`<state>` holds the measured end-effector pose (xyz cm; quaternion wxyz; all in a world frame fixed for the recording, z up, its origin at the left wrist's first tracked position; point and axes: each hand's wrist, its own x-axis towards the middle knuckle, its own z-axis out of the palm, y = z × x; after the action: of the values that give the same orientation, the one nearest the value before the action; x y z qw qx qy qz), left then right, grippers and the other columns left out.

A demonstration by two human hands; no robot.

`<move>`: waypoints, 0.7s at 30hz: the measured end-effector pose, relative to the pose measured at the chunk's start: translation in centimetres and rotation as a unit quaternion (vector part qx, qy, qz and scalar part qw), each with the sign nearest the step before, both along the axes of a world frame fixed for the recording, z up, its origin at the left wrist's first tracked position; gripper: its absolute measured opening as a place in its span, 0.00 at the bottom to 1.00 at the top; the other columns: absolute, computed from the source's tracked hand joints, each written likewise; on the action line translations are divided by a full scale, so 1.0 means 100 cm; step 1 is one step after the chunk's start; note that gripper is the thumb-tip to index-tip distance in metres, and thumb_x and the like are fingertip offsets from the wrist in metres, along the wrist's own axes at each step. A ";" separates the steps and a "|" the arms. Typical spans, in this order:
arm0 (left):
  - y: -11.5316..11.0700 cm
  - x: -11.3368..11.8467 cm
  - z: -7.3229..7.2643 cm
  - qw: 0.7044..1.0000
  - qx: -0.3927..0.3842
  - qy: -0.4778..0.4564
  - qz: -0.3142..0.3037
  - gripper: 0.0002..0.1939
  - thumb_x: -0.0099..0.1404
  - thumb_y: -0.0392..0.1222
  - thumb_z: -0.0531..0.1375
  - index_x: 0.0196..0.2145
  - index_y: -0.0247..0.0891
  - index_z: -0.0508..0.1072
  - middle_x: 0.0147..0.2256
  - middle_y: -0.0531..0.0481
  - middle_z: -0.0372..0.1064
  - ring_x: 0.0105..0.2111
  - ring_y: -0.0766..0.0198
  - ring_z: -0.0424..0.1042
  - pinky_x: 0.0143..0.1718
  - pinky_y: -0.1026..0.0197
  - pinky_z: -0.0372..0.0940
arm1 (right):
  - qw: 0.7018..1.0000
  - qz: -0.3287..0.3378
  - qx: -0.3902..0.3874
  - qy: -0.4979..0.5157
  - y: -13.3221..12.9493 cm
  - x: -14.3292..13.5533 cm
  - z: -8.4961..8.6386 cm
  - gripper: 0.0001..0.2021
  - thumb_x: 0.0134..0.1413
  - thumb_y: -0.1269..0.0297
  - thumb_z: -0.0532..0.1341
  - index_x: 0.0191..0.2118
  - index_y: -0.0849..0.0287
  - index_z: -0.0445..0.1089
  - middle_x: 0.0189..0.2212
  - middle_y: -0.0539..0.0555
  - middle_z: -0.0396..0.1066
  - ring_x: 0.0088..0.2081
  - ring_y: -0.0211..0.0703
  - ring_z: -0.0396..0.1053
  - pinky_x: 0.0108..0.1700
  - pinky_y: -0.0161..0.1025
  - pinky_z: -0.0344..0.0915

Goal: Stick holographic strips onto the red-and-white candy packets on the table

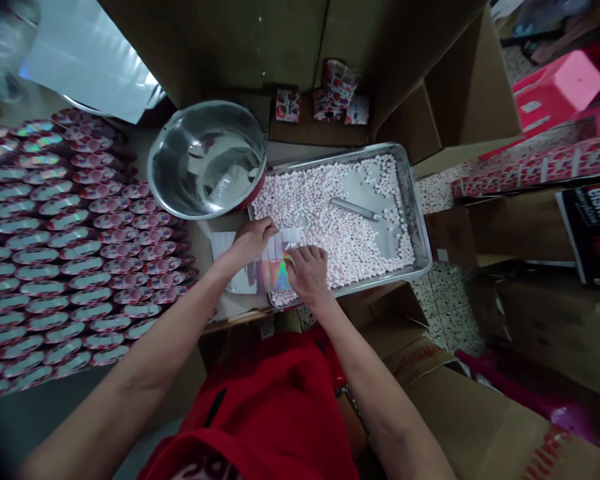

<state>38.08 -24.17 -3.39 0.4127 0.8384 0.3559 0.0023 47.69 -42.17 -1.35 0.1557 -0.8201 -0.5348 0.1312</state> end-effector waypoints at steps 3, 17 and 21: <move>-0.005 0.004 0.001 0.998 0.054 0.011 -0.010 0.09 0.73 0.41 0.57 0.36 0.41 0.76 0.35 0.43 0.76 0.38 0.53 0.71 0.43 0.54 0.59 | 0.996 -0.082 0.008 0.045 -0.006 -0.009 0.028 0.03 0.59 0.66 0.63 0.36 0.55 0.75 0.33 0.55 0.75 0.42 0.51 0.69 0.49 0.48 0.57; -0.075 -0.114 0.053 0.715 -0.572 -0.191 0.354 0.35 0.54 0.75 0.66 0.35 0.36 0.81 0.34 0.41 0.79 0.31 0.59 0.77 0.34 0.59 0.71 | 0.698 -0.331 0.019 0.635 -0.002 -0.075 0.117 0.17 0.40 0.56 0.74 0.32 0.55 0.69 0.23 0.45 0.69 0.25 0.36 0.61 0.29 0.34 0.54; -0.075 -0.147 0.069 0.695 -0.569 -0.220 0.381 0.29 0.50 0.66 0.74 0.36 0.36 0.83 0.35 0.43 0.80 0.31 0.63 0.77 0.34 0.62 0.71 | 0.707 -0.299 -0.016 0.641 0.004 -0.096 0.113 0.16 0.41 0.56 0.74 0.32 0.55 0.69 0.23 0.45 0.69 0.25 0.36 0.62 0.28 0.33 0.52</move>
<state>23.41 -31.66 3.53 0.8411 0.2117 0.4773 0.1409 38.06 -41.73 9.98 0.4793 -0.6577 -0.0306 0.5803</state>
